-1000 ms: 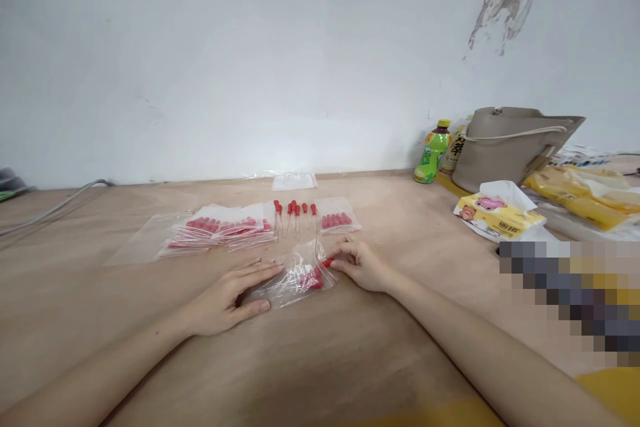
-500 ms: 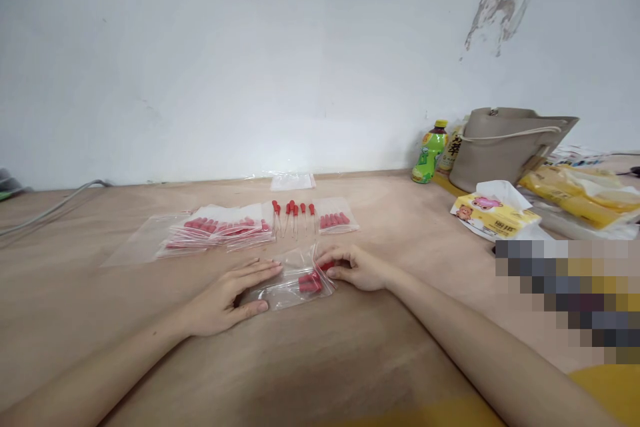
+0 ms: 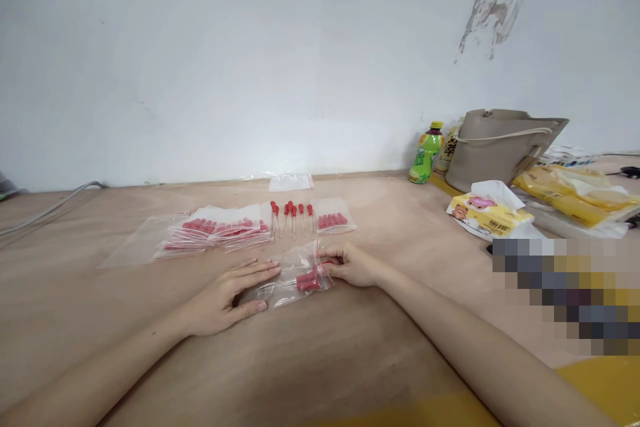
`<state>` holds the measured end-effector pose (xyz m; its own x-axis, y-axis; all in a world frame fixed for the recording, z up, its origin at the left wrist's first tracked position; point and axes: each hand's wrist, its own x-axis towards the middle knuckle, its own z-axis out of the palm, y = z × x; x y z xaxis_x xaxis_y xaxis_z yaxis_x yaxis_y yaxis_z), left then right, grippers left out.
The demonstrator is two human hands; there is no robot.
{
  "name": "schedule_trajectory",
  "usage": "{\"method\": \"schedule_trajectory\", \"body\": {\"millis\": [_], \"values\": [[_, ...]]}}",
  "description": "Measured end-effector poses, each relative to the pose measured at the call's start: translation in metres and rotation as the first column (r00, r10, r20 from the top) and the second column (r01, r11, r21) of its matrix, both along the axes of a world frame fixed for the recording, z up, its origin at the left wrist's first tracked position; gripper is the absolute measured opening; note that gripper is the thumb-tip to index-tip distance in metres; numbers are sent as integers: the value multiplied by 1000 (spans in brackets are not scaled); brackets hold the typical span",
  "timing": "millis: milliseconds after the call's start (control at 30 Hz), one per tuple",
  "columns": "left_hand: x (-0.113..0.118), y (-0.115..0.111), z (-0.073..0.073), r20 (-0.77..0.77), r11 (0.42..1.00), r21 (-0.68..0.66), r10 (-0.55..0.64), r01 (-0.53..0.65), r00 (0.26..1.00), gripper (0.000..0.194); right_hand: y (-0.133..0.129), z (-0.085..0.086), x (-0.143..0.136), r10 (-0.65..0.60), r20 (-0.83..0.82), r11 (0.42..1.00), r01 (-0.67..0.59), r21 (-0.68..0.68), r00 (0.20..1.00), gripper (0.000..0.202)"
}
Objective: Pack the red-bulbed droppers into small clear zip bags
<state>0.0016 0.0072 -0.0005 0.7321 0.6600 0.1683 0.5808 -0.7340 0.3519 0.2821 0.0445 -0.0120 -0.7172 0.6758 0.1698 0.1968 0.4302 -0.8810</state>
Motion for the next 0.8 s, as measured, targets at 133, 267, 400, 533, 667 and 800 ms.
{"method": "schedule_trajectory", "body": {"millis": [133, 267, 400, 533, 667, 800], "values": [[0, 0, 0, -4, 1000, 1, -1, 1, 1000, 50, -1, 5, -2, -57, -128, 998, 51, -48, 990, 41], [1, 0, 1, 2, 1000, 7, -10, 10, 1000, 51, -5, 6, -4, -134, -60, 990, 131, -55, 989, 44], [2, -1, 2, 0, 1000, 11, -6, 6, 1000, 52, -6, 3, -4, -166, -54, 977, 157, -143, 985, 43], [1, -1, 0, 15, 1000, 24, -1, 1, 1000, 53, -7, 0, -2, -101, -165, 947, 44, -318, 981, 48], [0, -1, -1, 16, 1000, 20, 18, -18, 1000, 54, -7, -3, 1, -10, -230, 927, -76, -366, 973, 54], [0, -4, -1, 48, 999, -7, 40, -40, 998, 52, -6, -6, 1, -133, -109, 968, 105, -229, 985, 45]]}}
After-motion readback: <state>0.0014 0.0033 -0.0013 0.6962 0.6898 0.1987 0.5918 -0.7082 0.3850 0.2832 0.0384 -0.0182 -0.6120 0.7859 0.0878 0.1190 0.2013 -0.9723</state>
